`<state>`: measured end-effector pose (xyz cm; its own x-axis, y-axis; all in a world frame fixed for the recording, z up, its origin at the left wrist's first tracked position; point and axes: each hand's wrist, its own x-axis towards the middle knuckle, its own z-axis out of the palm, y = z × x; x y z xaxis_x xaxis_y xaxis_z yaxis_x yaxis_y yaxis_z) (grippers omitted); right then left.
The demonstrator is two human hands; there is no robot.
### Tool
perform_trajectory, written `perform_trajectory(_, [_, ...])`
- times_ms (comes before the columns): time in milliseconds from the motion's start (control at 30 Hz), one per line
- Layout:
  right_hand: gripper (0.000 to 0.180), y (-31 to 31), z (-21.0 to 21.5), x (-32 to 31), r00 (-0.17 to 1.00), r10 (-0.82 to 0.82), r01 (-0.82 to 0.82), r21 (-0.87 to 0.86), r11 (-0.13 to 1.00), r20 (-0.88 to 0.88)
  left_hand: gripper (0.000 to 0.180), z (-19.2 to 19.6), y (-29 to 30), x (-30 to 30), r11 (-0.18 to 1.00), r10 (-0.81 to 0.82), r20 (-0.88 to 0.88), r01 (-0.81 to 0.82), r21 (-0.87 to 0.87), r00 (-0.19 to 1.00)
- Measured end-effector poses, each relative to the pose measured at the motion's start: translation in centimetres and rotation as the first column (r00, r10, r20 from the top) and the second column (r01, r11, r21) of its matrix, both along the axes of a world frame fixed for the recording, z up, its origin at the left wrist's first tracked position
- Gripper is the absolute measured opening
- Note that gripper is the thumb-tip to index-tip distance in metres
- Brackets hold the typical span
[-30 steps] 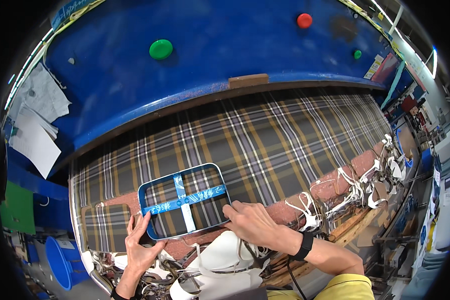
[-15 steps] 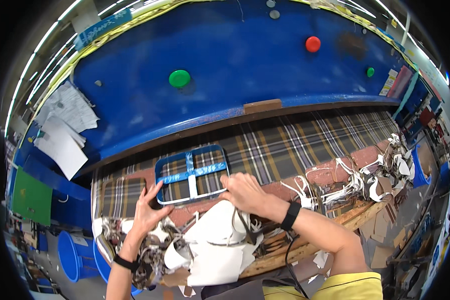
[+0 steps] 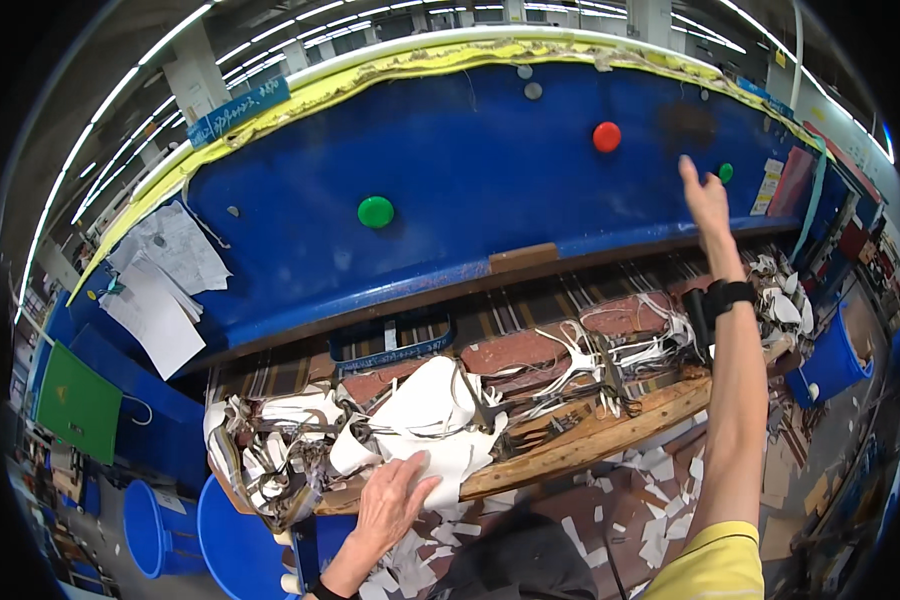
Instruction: The person places a plaid fabric sheet onto a large blue industrial cutting machine. They then use a handheld rectangular template to align and cut the fabric repeatedly, pressing a green button on the machine to activate the cutting process. The person handles the fabric and template throughout the process.
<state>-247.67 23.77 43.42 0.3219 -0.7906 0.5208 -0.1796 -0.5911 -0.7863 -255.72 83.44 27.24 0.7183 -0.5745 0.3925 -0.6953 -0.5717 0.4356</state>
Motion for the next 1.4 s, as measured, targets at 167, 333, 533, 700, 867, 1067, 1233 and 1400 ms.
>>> perform_trajectory(167, [0.105,-9.5,2.5,-3.7,0.995,-0.102,0.101,0.025,0.995,0.018,0.037,-1.7,-1.7,-1.5,0.990,0.108,0.086,-0.100,-0.100,0.990])
perform_trajectory(333, [0.103,-5.7,-0.8,-3.6,1.000,0.017,-0.016,-0.072,0.997,0.014,0.038,-1.1,-0.5,-0.4,0.992,0.129,0.050,-0.129,-0.009,0.990])
perform_trajectory(533, [0.088,-3.7,2.6,-7.6,0.992,-0.038,0.029,0.073,0.997,0.120,0.098,10.7,-6.2,5.9,0.966,0.087,0.607,-0.215,0.141,0.790])
perform_trajectory(700, [0.096,-3.4,4.2,-13.5,0.997,0.004,0.004,0.107,0.994,-0.077,0.094,12.5,-9.3,5.5,0.969,0.132,0.514,-0.221,0.115,0.848])
perform_trajectory(867, [0.051,7.4,-1.3,-15.9,0.957,0.251,-0.217,-0.216,0.952,0.143,0.052,5.8,-1.6,-0.1,0.966,0.237,0.097,-0.245,0.079,0.967])
perform_trajectory(1067, [0.033,22.4,-11.8,-17.6,0.718,0.640,-0.691,-0.169,0.703,-0.273,0.025,0.9,-1.4,-2.0,0.950,0.311,0.202,-0.302,-0.074,0.929])
perform_trajectory(1233, [0.025,27.0,-13.3,-18.3,0.757,0.530,-0.653,-0.409,0.638,-0.381,0.022,1.4,-2.2,-2.2,0.948,0.317,0.339,-0.286,-0.139,0.886])
perform_trajectory(1400, [0.018,28.1,-14.5,-17.4,0.786,0.467,-0.617,-0.465,0.635,-0.404,0.029,0.1,0.3,-2.3,0.923,0.374,0.455,-0.372,-0.097,0.808])
